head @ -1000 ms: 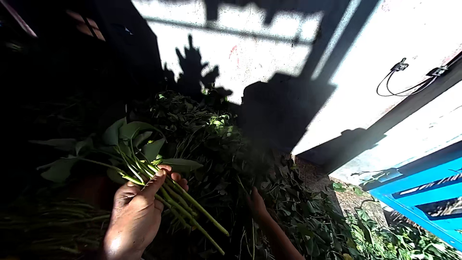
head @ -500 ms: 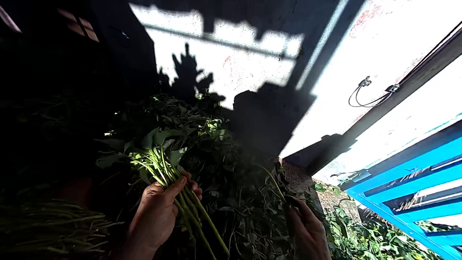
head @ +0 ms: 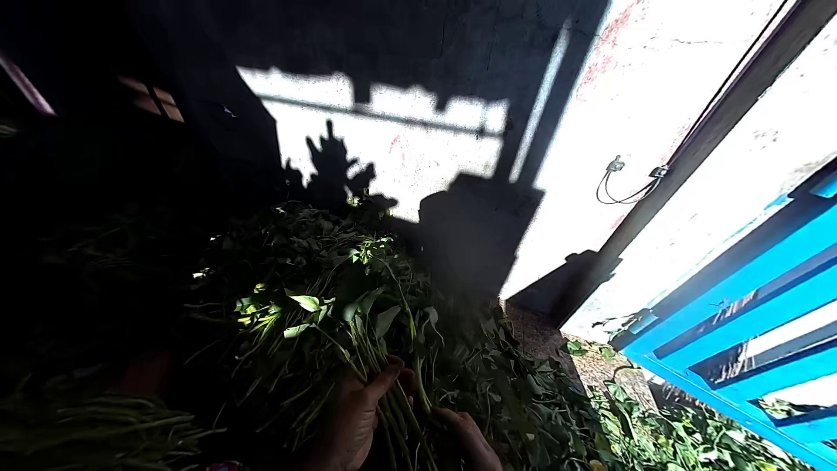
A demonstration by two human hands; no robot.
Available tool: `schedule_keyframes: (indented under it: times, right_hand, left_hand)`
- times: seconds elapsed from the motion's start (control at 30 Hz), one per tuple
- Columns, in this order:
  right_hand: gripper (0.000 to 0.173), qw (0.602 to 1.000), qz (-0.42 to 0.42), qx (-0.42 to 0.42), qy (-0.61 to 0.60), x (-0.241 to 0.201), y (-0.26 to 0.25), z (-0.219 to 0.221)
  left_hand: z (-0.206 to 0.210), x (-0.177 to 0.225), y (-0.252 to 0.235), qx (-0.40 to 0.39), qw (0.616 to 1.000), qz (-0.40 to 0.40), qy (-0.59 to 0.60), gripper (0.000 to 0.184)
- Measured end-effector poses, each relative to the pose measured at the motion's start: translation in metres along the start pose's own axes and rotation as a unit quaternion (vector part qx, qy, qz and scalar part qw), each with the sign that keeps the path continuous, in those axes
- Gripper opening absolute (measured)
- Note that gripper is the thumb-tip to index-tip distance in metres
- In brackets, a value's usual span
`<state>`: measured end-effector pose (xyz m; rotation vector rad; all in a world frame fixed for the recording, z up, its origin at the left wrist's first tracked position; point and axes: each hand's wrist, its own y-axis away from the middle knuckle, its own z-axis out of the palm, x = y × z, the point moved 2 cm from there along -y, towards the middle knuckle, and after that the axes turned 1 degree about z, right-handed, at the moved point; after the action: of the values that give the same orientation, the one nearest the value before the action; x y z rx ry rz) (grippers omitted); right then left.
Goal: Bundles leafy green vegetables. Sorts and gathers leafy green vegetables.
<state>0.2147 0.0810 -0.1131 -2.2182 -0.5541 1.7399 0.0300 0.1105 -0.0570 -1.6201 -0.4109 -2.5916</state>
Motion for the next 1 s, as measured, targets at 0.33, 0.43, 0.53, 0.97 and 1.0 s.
schedule_keyframes:
  times: [0.33,0.43,0.53,0.97,1.0]
  right_hand:
    - [0.024,0.985,-0.094,0.005,0.147,0.002,0.007,0.009]
    - [0.025,0.983,-0.081,0.006,0.163,0.003,0.006,0.009]
    - [0.025,0.983,-0.076,0.008,0.165,0.004,0.007,0.009]
    - [0.023,0.982,-0.080,0.006,0.173,0.003,0.011,0.008]
    - [0.024,0.982,-0.078,0.005,0.171,0.003,0.012,0.008]
  left_hand:
    - [-0.005,0.007,-0.001,-0.012,0.999,0.009,0.039,0.015]
    - [-0.004,0.010,0.000,-0.017,0.999,0.030,0.035,0.015]
    - [-0.003,0.013,0.001,-0.014,0.998,0.039,0.036,0.016]
    - [-0.006,0.019,-0.001,-0.066,0.995,0.019,0.075,0.024]
    - [-0.006,0.020,-0.001,-0.070,0.994,0.016,0.079,0.023]
